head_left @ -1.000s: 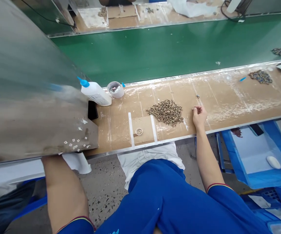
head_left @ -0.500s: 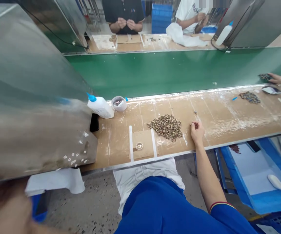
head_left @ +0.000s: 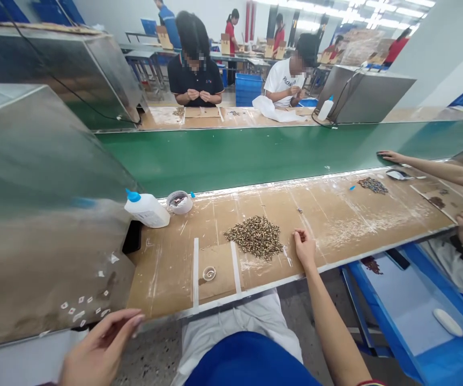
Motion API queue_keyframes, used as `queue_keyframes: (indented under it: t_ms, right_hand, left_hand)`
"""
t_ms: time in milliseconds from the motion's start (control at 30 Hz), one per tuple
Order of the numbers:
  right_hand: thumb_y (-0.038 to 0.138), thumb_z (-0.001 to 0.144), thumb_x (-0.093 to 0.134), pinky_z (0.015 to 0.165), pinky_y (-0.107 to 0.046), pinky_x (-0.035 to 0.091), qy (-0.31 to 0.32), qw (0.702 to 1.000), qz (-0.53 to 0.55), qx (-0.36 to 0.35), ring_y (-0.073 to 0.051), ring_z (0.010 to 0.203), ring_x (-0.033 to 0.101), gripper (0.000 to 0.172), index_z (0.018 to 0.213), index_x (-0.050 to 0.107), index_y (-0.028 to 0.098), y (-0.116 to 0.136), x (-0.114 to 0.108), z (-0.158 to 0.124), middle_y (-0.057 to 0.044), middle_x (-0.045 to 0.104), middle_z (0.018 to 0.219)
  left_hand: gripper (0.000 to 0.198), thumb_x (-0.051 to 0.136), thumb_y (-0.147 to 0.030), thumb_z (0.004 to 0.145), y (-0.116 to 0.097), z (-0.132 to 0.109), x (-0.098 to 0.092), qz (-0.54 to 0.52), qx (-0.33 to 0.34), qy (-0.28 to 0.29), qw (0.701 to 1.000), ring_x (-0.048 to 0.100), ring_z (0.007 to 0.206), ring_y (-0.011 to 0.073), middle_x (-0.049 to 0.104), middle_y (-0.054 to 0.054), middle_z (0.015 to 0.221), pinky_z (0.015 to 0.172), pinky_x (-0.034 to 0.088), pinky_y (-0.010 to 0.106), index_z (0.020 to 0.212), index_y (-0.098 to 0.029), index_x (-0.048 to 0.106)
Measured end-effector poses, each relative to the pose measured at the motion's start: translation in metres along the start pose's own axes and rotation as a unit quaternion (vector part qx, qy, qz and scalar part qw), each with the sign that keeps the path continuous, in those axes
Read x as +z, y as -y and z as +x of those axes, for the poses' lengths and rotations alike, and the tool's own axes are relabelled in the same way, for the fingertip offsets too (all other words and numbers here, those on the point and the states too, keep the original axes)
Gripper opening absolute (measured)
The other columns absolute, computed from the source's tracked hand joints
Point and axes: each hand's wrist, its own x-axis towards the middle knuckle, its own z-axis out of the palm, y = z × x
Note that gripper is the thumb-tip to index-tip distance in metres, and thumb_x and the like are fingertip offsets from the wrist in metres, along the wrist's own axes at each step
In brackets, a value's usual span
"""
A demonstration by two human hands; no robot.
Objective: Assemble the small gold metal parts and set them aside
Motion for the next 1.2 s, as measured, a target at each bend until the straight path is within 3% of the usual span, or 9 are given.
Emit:
queue_keyframes:
  t_ms: [100,233,367,567,667,833,1033,1200]
  right_hand:
    - [0.062,0.074,0.055,0.066,-0.039,0.053,0.003,1.0,0.005,-0.003,-0.024,0.068,0.065,0.043,0.079,0.065,0.021,0.001,-0.004,-0.013,-0.009,0.071,0.072]
    - [0.067,0.072,0.057,0.065,-0.039,0.053,-0.001,1.0,0.01,-0.007,-0.024,0.066,0.065,0.046,0.078,0.065,0.021,0.002,-0.007,-0.026,-0.008,0.071,0.069]
    - [0.069,0.069,0.058,0.068,-0.041,0.054,-0.008,1.0,0.009,-0.003,-0.025,0.067,0.066,0.048,0.078,0.063,0.022,0.003,-0.007,-0.029,-0.009,0.071,0.07]
    - [0.067,0.064,0.06,0.07,-0.042,0.053,-0.043,0.999,0.002,0.009,-0.023,0.069,0.065,0.047,0.078,0.062,0.022,-0.008,-0.006,-0.03,-0.008,0.069,0.071]
    - [0.063,0.064,0.059,0.071,-0.042,0.054,-0.057,0.998,-0.008,0.013,-0.023,0.069,0.064,0.045,0.079,0.063,0.021,-0.016,-0.007,-0.03,-0.007,0.067,0.071]
    - [0.055,0.064,0.059,0.076,-0.045,0.057,-0.056,0.998,-0.031,0.011,-0.022,0.069,0.063,0.036,0.078,0.062,0.021,-0.017,-0.009,-0.029,-0.005,0.064,0.072]
    - [0.047,0.068,0.06,0.081,-0.046,0.059,-0.048,0.997,-0.053,0.001,-0.023,0.073,0.066,0.026,0.077,0.06,0.022,-0.005,-0.01,-0.033,-0.003,0.062,0.069]
    - [0.037,0.066,0.061,0.082,-0.044,0.058,-0.044,0.998,-0.043,0.01,-0.023,0.072,0.067,0.019,0.077,0.059,0.021,0.001,-0.01,-0.034,-0.003,0.062,0.068]
  left_hand:
    - [0.067,0.068,-0.088,0.043,0.012,0.021,0.037,-0.027,-0.014,0.106,0.994,0.069,0.056,0.0252,0.072,0.004,0.062,0.055,0.06,0.032,0.06,-0.024,0.071]
    - [0.045,0.065,-0.066,0.061,0.032,0.032,0.067,-0.029,0.023,0.157,0.987,0.068,0.061,0.0242,0.074,0.006,0.067,0.061,0.057,0.032,0.064,-0.022,0.071]
    - [0.029,0.061,-0.049,0.069,0.048,0.032,0.076,-0.034,0.063,0.18,0.981,0.066,0.063,0.0225,0.072,0.005,0.066,0.064,0.054,0.031,0.063,-0.021,0.07]
    - [0.025,0.062,-0.041,0.079,0.064,0.03,0.083,-0.119,0.096,0.173,0.973,0.068,0.072,0.0201,0.074,0.005,0.077,0.067,0.055,0.029,0.069,-0.02,0.07]
    - [0.023,0.064,-0.039,0.08,0.071,0.025,0.092,-0.188,0.066,0.195,0.96,0.071,0.075,0.0196,0.077,0.007,0.081,0.072,0.058,0.03,0.077,-0.018,0.074]
    - [0.028,0.076,-0.043,0.073,0.074,0.016,0.106,-0.281,-0.011,0.222,0.933,0.067,0.063,0.015,0.072,0.004,0.068,0.064,0.057,0.025,0.075,-0.015,0.073]
    - [0.038,0.091,-0.043,0.057,0.073,0.012,0.112,-0.407,-0.112,0.225,0.878,0.068,0.064,0.0132,0.075,0.005,0.072,0.063,0.058,0.023,0.079,-0.014,0.078]
    - [0.043,0.099,-0.039,0.047,0.076,0.013,0.11,-0.486,-0.174,0.259,0.816,0.069,0.064,0.0109,0.076,0.005,0.074,0.062,0.057,0.019,0.076,-0.015,0.079]
